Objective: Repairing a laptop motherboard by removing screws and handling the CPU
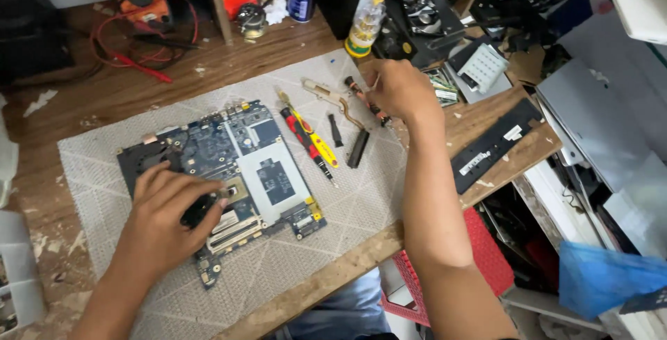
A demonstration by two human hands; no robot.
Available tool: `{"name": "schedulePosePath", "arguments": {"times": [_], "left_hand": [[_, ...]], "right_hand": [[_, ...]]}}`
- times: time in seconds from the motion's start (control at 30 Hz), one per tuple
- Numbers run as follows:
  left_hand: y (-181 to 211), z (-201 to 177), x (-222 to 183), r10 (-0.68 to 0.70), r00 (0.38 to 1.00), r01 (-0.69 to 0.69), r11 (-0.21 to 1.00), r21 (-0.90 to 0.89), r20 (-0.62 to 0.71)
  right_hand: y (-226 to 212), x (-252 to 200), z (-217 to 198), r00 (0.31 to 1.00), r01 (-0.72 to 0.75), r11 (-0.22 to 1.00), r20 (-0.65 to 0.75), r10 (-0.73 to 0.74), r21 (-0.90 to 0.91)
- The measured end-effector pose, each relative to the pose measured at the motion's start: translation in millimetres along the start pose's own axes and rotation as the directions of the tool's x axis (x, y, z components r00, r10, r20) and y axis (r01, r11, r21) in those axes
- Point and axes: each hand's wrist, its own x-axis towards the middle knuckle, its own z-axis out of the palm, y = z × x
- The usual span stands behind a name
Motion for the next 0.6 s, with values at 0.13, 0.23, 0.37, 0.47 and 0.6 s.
{"name": "schedulePosePath", "arguments": {"times": [0.13, 0.23, 0.37, 0.47, 0.6], "left_hand": [[16.4, -0.1, 12.1, 0.002, 1.0, -0.002, 1.0, -0.022, 0.014], [18.4, 0.3, 13.1, 0.027, 1.0, -0.027, 1.0, -0.015, -0.002], [15.6, -0.2, 11.0, 0.02, 1.0, -0.02, 0.999, 0.033, 0.001], [19.9, -2.6, 14.7, 0.029, 0.999, -0.027, 0.999, 0.043, -0.039], [15.4, -0.2, 10.8, -0.016, 0.995, 0.014, 1.0, -0.022, -0.099]], "right_hand": [[16.9, 16.8, 14.2, 0.983, -0.076, 0.997, 0.167, 0.079, -0.025], [18.7, 23.3, 20.1, 0.972, -0.04, 0.997, 0.233, 0.023, 0.07], [4.3, 9.4, 4.4, 0.956, -0.019, 0.998, 0.293, -0.002, 0.067], [12.6, 21.3, 20.9, 0.957, 0.245, 0.943, 0.101, -0.273, 0.225], [-22.1, 16.1, 23.4, 0.861, 0.425, 0.608, -0.092, -0.5, 0.671]]}}
